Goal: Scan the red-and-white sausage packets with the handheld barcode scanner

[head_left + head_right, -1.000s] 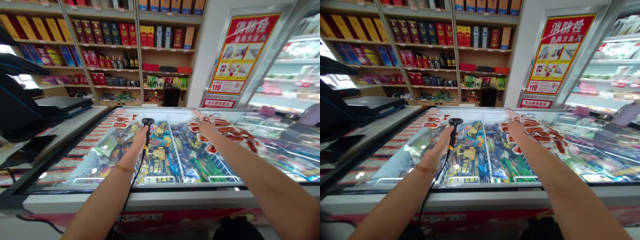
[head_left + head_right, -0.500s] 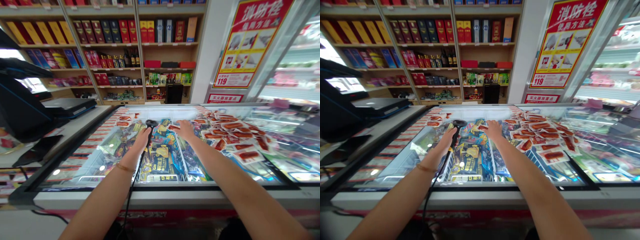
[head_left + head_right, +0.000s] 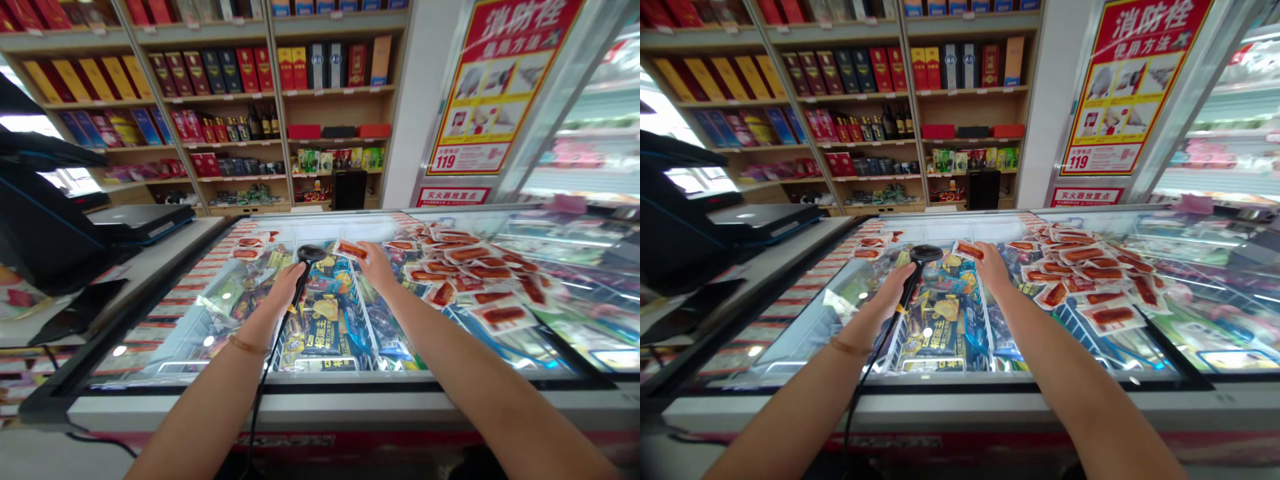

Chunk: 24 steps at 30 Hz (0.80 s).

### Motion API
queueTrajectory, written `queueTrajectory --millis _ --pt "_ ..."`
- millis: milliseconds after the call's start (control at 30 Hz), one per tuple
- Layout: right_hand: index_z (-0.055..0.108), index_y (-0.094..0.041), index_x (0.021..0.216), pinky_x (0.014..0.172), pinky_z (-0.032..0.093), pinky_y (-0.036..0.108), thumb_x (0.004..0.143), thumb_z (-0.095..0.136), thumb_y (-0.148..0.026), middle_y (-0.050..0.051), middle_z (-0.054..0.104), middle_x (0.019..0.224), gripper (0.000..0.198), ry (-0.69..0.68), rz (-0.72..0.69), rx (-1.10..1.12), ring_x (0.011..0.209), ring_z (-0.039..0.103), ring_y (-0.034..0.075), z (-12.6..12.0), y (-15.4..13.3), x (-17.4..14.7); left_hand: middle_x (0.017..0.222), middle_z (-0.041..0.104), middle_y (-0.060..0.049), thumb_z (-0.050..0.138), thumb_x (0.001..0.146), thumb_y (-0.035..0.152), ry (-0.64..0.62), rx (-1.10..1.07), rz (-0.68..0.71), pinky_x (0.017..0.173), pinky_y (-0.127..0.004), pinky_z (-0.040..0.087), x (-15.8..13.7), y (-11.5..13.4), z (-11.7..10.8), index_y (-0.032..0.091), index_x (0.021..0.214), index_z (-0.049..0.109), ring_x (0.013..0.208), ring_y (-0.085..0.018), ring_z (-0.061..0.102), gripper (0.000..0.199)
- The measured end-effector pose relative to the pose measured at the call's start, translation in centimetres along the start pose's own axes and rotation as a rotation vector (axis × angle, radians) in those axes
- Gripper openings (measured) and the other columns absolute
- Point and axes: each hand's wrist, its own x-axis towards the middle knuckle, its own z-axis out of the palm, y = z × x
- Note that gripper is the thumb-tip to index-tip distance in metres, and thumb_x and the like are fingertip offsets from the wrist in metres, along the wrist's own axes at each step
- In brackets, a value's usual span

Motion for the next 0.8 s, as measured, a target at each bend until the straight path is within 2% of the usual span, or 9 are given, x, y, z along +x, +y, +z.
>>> queueTrajectory --millis 233,433,633,800 --pt "0.055 -0.02 0.125 0.103 0.043 0.041 0.085 0.05 -0.014 0.011 0.058 0.119 0.041 0.019 -0.074 0.023 0.116 0.053 0.025 -0.4 -1.0 -0.1 0.064 0.058 0.001 0.07 0.066 0.062 -0.079 -0.035 0.05 0.034 -0.022 0.034 -0.4 -0.7 0.8 0.019 0.087 0.052 0.039 -0.01 0.048 0.051" --pt "0.054 -0.021 0.127 0.101 0.044 0.041 0.086 0.049 -0.015 0.01 0.058 0.12 0.041 -0.004 -0.067 0.017 0.116 0.053 0.026 -0.3 -1.4 -0.3 0.068 0.058 0.001 0.069 0.069 0.059 -0.118 -0.063 0.068 0.036 -0.022 0.035 -0.9 -0.8 1.2 0.019 0.084 0.053 0.042 -0.008 0.05 0.045" --pt "0.054 -0.02 0.126 0.101 0.044 0.039 0.087 0.05 -0.015 0.01 0.058 0.12 0.04 -0.004 -0.067 -0.007 0.115 0.054 0.025 -0.5 -1.7 -0.4 0.068 0.058 0.001 0.07 0.069 0.059 -0.126 -0.075 0.067 0.036 -0.022 0.034 -1.0 -0.7 1.2 0.018 0.09 0.056 0.041 -0.008 0.049 0.049" --pt "0.054 -0.02 0.127 0.102 0.044 0.04 0.088 0.049 -0.017 0.011 0.058 0.121 0.039 0.002 -0.075 0.008 0.115 0.054 0.025 -0.4 -1.8 -0.5 0.067 0.057 0.001 0.069 0.07 0.058 -0.162 -0.068 0.082 0.037 -0.022 0.035 -1.1 -0.8 1.2 0.019 0.085 0.055 0.042 -0.008 0.048 0.045"
